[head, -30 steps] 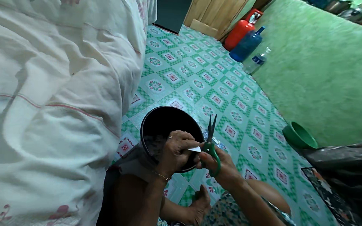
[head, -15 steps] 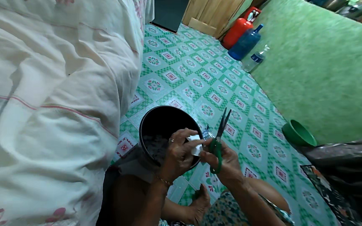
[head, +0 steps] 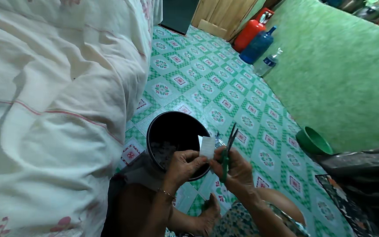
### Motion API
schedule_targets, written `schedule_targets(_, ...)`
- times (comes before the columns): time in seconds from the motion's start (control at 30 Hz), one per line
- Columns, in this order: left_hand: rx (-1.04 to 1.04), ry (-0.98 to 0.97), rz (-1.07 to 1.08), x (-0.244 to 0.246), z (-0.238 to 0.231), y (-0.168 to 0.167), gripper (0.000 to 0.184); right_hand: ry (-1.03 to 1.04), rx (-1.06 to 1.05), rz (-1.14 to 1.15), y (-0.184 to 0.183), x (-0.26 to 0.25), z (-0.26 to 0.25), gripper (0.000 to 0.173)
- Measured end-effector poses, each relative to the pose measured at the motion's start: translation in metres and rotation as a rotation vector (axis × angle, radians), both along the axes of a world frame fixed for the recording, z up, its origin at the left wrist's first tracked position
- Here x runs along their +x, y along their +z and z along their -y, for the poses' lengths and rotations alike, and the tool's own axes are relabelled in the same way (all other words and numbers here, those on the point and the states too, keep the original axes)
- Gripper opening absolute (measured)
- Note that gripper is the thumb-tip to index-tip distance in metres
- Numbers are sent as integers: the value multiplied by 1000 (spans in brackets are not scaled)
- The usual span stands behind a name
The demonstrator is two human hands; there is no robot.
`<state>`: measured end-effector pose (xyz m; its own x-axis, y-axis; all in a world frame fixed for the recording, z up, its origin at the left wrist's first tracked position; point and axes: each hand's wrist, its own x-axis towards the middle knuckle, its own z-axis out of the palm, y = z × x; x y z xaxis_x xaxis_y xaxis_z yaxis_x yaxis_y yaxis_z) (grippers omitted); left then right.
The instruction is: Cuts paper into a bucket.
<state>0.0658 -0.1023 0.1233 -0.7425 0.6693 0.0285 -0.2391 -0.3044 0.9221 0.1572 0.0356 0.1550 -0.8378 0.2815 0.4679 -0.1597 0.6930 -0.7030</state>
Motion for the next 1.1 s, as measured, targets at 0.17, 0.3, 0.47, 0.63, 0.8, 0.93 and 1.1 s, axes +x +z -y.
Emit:
schedule_targets(0.17,-9,100,-106,2,-6,-4,11,-37,134,13,-2,0,1,31)
schedule_targets(0.3,13,196,-47,0,-9,-3,11,-69,-86,255,7,4,6,40)
schedule_targets(0.47,22,376,169,-13,-10,-6,4,-22,-285,614,12,16,14,58)
schedule_targets(0.63,3,467,308,-18,-10,-1,4,67,-173,799,7,20,19,62)
schedule_targets(0.8,9,463,353,-12,-16,3,4,98,-155,856,8,16,21,67)
schedule_targets(0.93,23,431,324,-4,-22,1,2,86,-173,813,6,14,20,64)
schedule_targets(1.1,23,420,324,-4,-22,1,6,68,-166,773,3,14,19,60)
